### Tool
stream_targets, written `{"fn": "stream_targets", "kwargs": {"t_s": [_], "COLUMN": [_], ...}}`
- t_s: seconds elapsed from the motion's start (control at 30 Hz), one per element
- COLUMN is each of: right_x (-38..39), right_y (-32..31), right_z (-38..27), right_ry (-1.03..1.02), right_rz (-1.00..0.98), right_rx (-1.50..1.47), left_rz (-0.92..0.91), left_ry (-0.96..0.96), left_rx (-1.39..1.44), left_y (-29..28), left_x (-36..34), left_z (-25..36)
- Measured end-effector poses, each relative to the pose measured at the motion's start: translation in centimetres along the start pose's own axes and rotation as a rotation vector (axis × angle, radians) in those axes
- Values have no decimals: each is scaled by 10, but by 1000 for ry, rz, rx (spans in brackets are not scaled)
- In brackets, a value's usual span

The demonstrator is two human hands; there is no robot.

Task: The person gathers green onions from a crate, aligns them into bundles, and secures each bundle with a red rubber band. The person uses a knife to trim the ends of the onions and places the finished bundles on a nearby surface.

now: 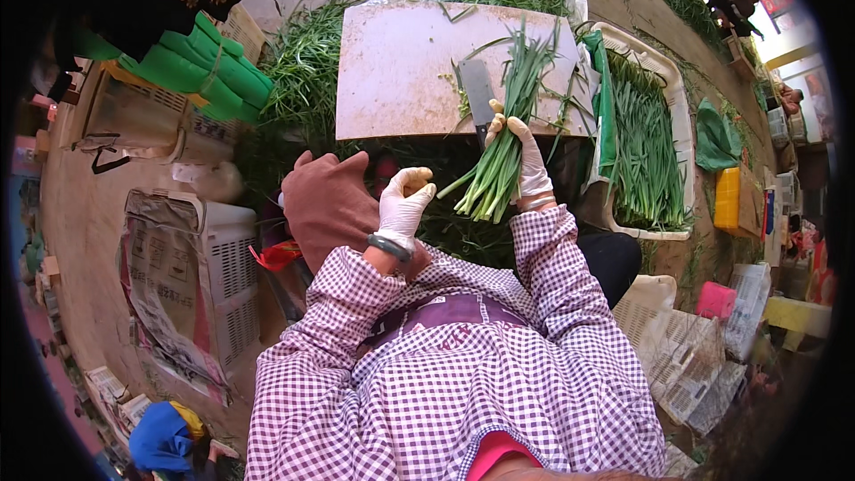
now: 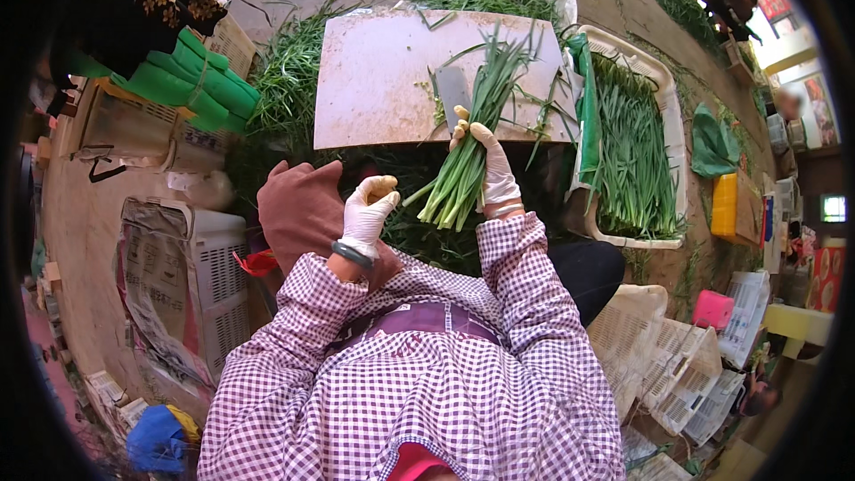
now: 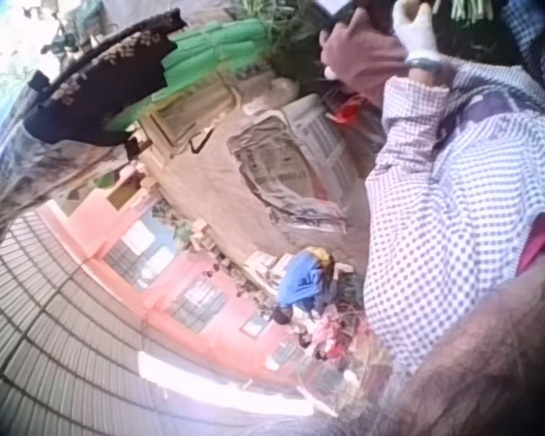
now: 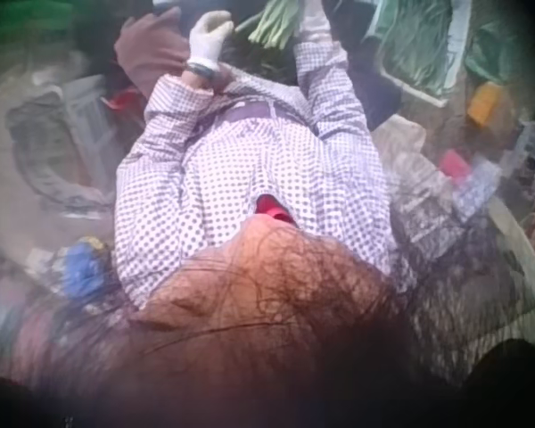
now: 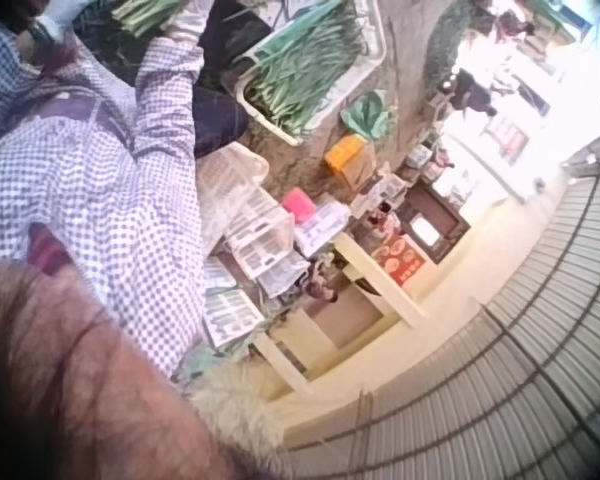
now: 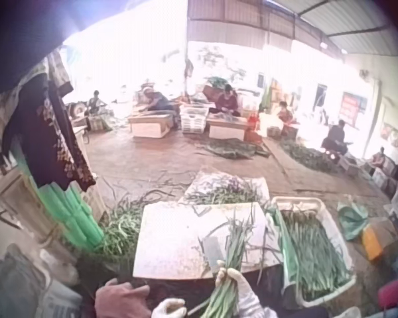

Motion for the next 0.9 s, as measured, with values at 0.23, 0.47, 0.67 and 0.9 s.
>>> {"fn": "stream_targets", "kwargs": {"t_s": [0.23,0.47,0.67,0.9], "right_x": [0,3,12,8], "right_y": [1,0,13,3], "right_z": [5,9,-33,-125], "right_ry": [-31,-27,-182,-482], "right_rz": [39,65,60,147], "right_rx": [42,56,-29,132], "left_rz": [-318,-312,-623,-1158], "left_ry": [-127,-102,-18,183], "left_rx": [14,-118,-243,-1585], "left_y": [25,27,11,-9], "left_x": [7,2,12,39], "left_z": [17,3,17,-10]}}
Point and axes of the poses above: each hand's wrist, its own x-axis away from the middle knuckle, its own y-axis out of the palm, z = x × y, the point moved 1 cm from there along -x, towards the middle knuckle, and after that the axes turned 4 degrees about z, right-handed, at the moved point
